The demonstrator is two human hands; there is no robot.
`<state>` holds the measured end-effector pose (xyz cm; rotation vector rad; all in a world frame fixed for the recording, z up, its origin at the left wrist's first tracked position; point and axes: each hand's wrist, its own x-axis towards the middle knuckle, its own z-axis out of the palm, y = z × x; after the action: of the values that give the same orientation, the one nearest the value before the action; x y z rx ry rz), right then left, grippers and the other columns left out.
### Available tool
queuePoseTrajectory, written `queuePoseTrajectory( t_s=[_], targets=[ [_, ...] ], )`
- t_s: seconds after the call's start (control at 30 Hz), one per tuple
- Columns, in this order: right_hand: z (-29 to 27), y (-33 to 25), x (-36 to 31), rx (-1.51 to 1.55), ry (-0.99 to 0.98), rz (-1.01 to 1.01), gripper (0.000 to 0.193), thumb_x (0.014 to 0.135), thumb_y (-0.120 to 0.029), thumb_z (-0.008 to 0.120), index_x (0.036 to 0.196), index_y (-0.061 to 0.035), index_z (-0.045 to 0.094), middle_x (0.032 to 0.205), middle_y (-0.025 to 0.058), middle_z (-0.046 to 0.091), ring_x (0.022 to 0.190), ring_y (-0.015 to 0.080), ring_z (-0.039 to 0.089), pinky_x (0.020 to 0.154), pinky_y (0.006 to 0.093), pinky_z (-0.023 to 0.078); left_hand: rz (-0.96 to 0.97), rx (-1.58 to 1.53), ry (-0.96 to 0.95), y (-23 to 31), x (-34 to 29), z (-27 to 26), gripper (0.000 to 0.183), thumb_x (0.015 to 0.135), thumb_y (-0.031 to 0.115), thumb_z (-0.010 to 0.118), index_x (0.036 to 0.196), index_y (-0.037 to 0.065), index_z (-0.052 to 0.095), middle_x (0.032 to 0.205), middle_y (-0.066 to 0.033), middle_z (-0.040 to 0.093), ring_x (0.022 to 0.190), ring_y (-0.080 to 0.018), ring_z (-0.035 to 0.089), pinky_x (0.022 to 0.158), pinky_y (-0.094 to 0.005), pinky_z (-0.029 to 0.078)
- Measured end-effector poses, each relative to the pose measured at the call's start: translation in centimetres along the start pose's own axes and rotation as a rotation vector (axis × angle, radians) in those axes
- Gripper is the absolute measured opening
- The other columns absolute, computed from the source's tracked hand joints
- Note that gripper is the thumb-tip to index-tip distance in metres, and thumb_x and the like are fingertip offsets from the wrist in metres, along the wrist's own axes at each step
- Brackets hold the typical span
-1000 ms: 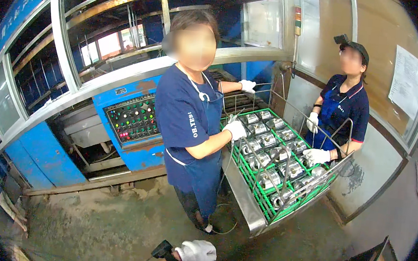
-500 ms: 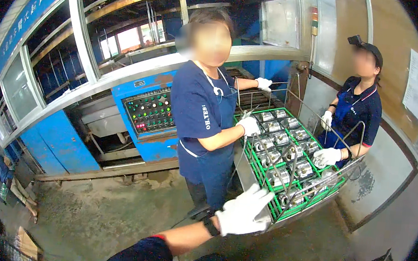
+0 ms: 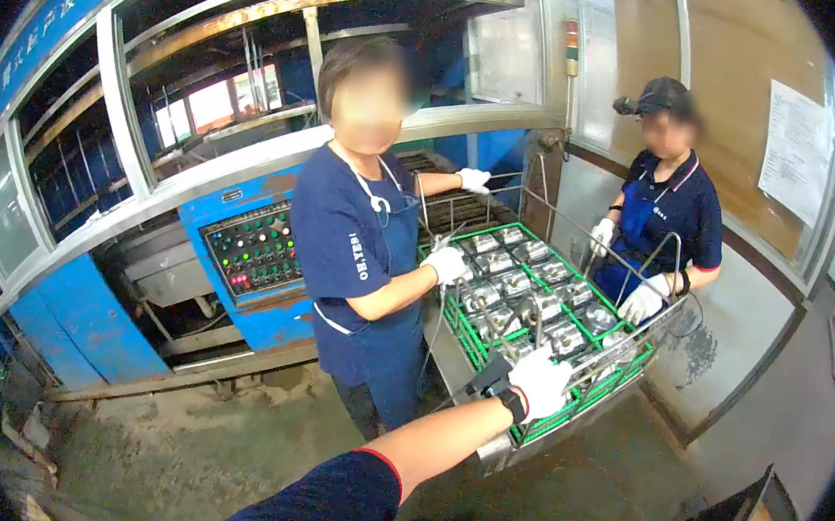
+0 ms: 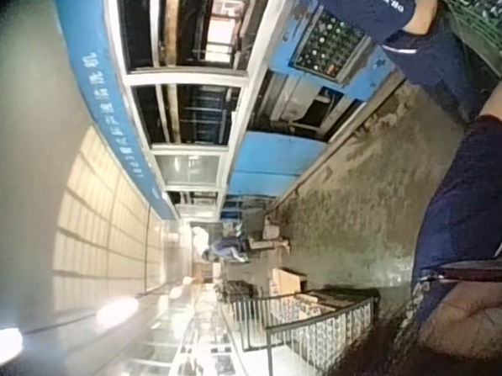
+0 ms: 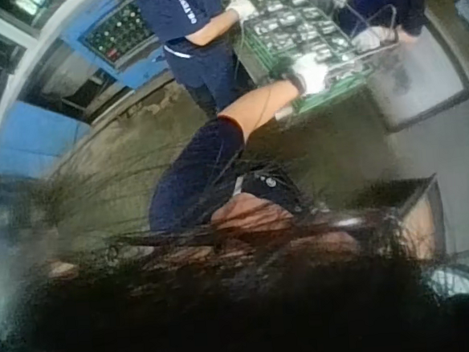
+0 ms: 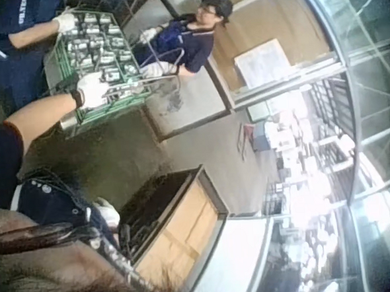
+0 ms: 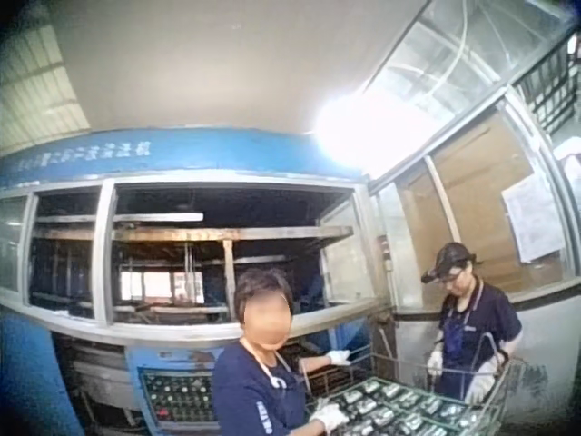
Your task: Sorting and packing cleaned metal piston components from a washing station into storage crates with cardboard dividers.
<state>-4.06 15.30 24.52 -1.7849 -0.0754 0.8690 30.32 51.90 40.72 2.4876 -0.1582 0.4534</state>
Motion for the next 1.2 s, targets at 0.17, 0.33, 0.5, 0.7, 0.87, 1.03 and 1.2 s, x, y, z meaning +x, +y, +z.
queuePoseTrajectory(
  t_s=[0.17,0.33,0.5,0.7,0.87,1.03,1.2],
  targets=[
    [-1.5,-4.2,-1.6,-0.818,-0.217,-0.372,0.045,0.100,-0.022,0.058,0.140,-0.0008,0.051,0.136,0.0142,0.060,0.123,0.0238,0.057,0.106,0.0301,0.042,-0.160,0.059,0.051,-1.3,2.9,5.4,0.022,0.085,0.028,0.060,0.089,0.010,0.072,0.085,-0.0220,0.069,0.081,-0.0402,0.068,0.071,-0.0498,0.053],
    [2.7,-12.4,-3.4,-0.210,0.205,0.324,0.045,0.098,-0.020,0.060,0.138,-0.0025,0.054,0.134,0.0153,0.062,0.125,0.0236,0.057,0.104,0.0294,0.043,0.054,0.270,-0.086,3.3,1.9,2.4,0.021,0.086,0.024,0.058,0.087,0.011,0.074,0.081,-0.0199,0.070,0.078,-0.0388,0.069,0.070,-0.0498,0.053],
    [2.5,-11.2,-2.3,-0.106,0.193,0.328,0.046,0.097,-0.022,0.061,0.138,-0.0029,0.055,0.133,0.0157,0.062,0.125,0.0228,0.057,0.104,0.0287,0.043,0.003,0.391,-0.168,6.1,1.5,-1.7,0.024,0.088,0.024,0.057,0.090,0.011,0.077,0.085,-0.0178,0.073,0.082,-0.0356,0.071,0.072,-0.0485,0.054],
    [2.4,-10.9,-1.1,-0.062,0.174,0.319,0.046,0.097,-0.022,0.062,0.138,-0.0030,0.054,0.134,0.0158,0.062,0.125,0.0229,0.057,0.104,0.0287,0.043,-0.020,0.514,-0.227,5.9,2.4,-1.5,0.025,0.088,0.023,0.056,0.090,0.011,0.078,0.088,-0.0140,0.075,0.085,-0.0318,0.074,0.075,-0.0449,0.056],
    [2.4,-11.1,-0.8,-0.038,0.181,0.318,0.047,0.097,-0.023,0.062,0.138,-0.0031,0.054,0.134,0.0159,0.062,0.125,0.0230,0.057,0.104,0.0287,0.043,-0.046,0.328,-0.246,5.4,3.2,-0.9,0.028,0.084,0.028,0.058,0.096,0.010,0.076,0.093,-0.0172,0.075,0.088,-0.0338,0.073,0.077,-0.0457,0.056],
    [2.4,-11.0,-0.4,-0.016,0.189,0.319,0.047,0.097,-0.023,0.062,0.139,-0.0032,0.054,0.134,0.0159,0.062,0.126,0.0230,0.057,0.104,0.0287,0.044,-0.017,0.234,-0.287,6.1,3.6,-1.1,0.042,0.087,0.026,0.055,0.119,0.000,0.064,0.118,-0.0323,0.064,0.114,-0.0475,0.062,0.101,-0.0542,0.046],
    [2.3,-11.0,0.1,-0.002,0.174,0.315,0.047,0.097,-0.023,0.062,0.139,-0.0033,0.054,0.134,0.0160,0.062,0.126,0.0231,0.057,0.104,0.0287,0.044,-0.090,0.205,-0.267,4.6,4.1,0.0,0.049,0.088,0.028,0.055,0.127,-0.001,0.056,0.132,-0.0367,0.051,0.128,-0.0474,0.050,0.108,-0.0515,0.040]
  ],
)
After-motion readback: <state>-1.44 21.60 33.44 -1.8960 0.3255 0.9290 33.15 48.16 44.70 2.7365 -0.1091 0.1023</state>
